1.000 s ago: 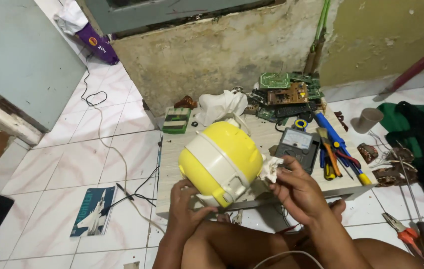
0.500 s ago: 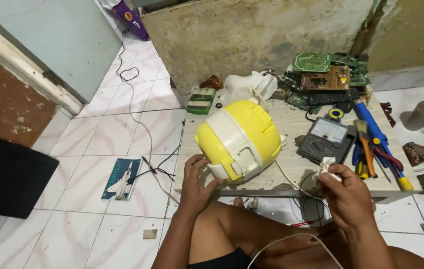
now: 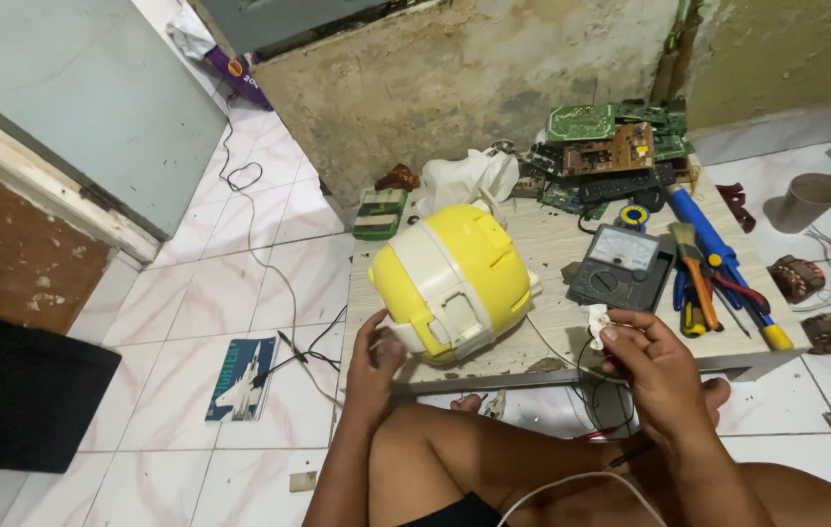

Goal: Cleaning the exterior of a rice cooker with a cloth and then opening the lid to inspect the interior

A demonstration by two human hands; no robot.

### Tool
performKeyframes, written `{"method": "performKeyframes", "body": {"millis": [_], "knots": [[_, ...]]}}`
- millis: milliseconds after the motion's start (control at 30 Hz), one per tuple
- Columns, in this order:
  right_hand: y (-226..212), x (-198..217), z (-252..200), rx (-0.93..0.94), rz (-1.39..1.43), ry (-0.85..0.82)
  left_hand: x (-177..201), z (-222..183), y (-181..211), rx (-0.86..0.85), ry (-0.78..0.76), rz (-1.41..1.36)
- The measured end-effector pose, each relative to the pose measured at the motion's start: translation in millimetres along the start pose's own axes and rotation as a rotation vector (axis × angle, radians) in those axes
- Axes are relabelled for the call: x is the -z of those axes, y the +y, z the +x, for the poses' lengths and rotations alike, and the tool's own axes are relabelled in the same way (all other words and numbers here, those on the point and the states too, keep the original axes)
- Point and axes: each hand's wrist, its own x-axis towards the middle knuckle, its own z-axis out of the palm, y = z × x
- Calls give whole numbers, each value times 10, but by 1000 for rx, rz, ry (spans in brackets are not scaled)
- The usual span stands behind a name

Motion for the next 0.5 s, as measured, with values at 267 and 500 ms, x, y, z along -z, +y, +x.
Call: {"method": "performKeyframes", "body": {"millis": [267,500], "knots": [[0,23,40,21,36,5,-180,114,291,337,155,-526],[-77,81,58,0,5,62,-332,503,194,494,366,-504]]}}
